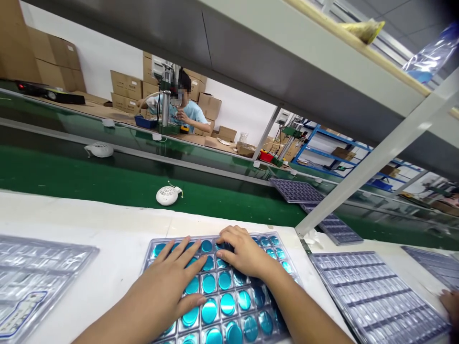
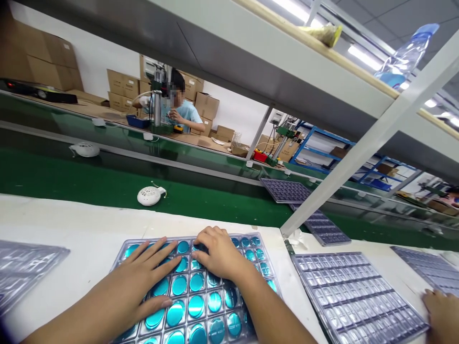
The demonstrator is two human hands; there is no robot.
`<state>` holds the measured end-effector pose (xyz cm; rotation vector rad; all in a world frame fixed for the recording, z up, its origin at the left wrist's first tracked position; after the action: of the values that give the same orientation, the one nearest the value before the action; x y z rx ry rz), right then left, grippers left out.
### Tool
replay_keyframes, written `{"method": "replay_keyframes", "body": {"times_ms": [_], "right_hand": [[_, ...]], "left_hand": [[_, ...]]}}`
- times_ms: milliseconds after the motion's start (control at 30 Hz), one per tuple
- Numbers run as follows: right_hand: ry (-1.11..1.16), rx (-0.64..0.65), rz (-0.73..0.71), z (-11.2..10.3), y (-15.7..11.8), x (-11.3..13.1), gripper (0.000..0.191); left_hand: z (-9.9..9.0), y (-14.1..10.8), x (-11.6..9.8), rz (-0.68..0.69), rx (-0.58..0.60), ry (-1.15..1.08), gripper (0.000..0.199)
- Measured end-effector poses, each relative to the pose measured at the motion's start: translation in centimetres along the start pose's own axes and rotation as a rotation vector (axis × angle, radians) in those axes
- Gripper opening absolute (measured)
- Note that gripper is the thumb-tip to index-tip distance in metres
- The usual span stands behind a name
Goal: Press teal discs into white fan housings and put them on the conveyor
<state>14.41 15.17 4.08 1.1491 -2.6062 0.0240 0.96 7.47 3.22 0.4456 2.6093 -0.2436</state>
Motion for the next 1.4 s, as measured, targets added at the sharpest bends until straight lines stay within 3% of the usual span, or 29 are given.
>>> {"method": "replay_keyframes", "body": {"times_ms": [133,467,867,1100,1267,1400], "right_hand": [[0.015,-0.060,-0.007,0.1,0.1,-0.2,0.017],[0.067,-0.129,-0.004,-0.1,0.2,-0.6,0.022],[0.098,-0.129,0.010,-0.4,0.2,-0.5,0.035],[0.102,-0.131,0.002,-0.4,0.2,-0.5,0.034],[0.108,-0.132,0.000,-0.4,0.3,-0.4,0.035],[0.115,-0.137,-0.005,-0.3,0.3,-0.5,0.034]], "left_hand": [[-0.5,-0.1,-0.2,-0.031,0.029,0.004,0.057],[0.3,-0.7,-0.4,-0.020,0.117,-0.040,0.080],[-2.5,-1.5,0.6,-0.234,0.169,0.067,0.085],[-0.3,-1.3,-0.7,-0.176,0.235,0.026,0.086],[1.9,-0.4,-1.9,-0.055,0.186,0.027,0.079],[2.5,-0.2,-2.7,0.048,0.102,0.011,0.079]]}}
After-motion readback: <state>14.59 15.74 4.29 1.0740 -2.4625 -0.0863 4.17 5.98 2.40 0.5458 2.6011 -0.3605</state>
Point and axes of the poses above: each hand's wrist, its own y-axis towards the middle knuckle, its own z-axis out of the palm, x = y × z, the point moved 8 cm from there along y, towards the middle knuckle, and after that the axes turned 8 degrees about -y, right-handed, at the moved point
